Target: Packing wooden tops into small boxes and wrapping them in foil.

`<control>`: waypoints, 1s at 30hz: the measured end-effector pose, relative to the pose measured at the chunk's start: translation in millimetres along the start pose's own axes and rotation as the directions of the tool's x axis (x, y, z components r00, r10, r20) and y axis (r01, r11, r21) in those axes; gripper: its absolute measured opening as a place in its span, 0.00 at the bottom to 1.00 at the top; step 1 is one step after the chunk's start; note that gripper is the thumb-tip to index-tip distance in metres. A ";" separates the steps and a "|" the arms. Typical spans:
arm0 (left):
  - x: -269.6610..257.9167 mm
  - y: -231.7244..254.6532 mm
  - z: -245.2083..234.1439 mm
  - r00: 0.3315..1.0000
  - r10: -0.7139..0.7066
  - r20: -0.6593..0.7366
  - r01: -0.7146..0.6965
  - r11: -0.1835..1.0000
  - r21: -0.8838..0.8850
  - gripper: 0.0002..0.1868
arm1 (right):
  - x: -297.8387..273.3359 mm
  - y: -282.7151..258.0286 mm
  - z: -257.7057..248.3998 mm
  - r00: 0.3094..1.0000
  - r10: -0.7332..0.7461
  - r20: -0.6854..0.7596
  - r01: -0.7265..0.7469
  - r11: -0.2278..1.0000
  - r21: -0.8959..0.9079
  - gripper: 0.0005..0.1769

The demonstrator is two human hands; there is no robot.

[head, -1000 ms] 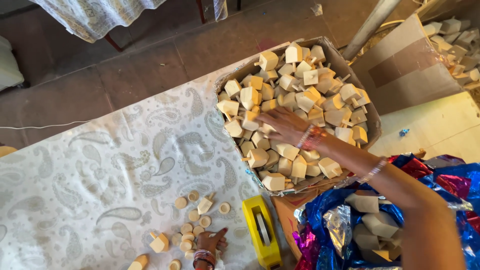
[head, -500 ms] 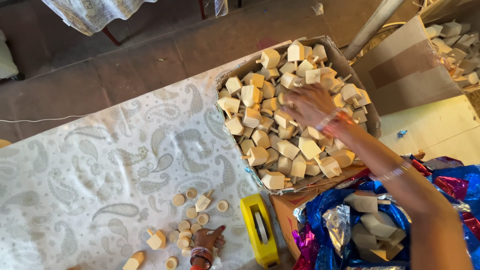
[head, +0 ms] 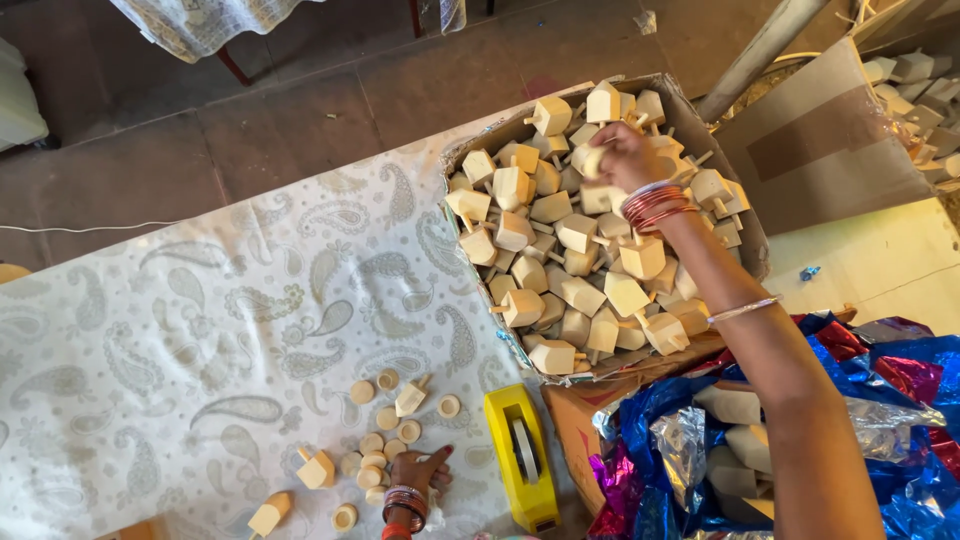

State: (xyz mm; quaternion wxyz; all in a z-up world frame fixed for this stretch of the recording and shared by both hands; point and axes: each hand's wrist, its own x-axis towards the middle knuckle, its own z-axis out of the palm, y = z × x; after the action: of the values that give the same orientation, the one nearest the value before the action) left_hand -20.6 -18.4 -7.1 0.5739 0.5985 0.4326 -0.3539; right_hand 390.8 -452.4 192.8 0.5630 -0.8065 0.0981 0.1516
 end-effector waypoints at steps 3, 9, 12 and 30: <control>4.2 0.3 -1.7 1.000 0.005 0.000 -0.005 1.000 0.023 0.19 | 16.2 22.0 -6.9 0.998 0.024 0.056 -0.044 0.921 0.387 0.18; 8.3 1.4 -4.6 1.000 0.013 -0.001 -0.013 0.999 0.032 0.20 | -23.9 -16.0 47.9 0.993 -0.061 0.096 0.101 0.862 -0.496 0.11; 8.9 1.0 -4.8 1.000 0.015 0.004 -0.015 0.999 0.033 0.20 | -36.1 -10.0 73.2 0.943 -0.184 0.276 0.331 0.506 -0.796 0.15; -7.9 7.2 -2.2 1.000 0.027 0.002 -0.028 0.999 0.022 0.19 | -17.0 -13.9 21.0 0.943 -0.081 0.322 -0.197 0.644 0.739 0.21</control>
State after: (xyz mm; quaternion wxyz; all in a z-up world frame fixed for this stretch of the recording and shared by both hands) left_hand -17.0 -16.8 3.1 0.5726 0.6103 0.4198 -0.3514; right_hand 376.7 -428.1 204.3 0.8524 -0.4539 0.0845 0.2456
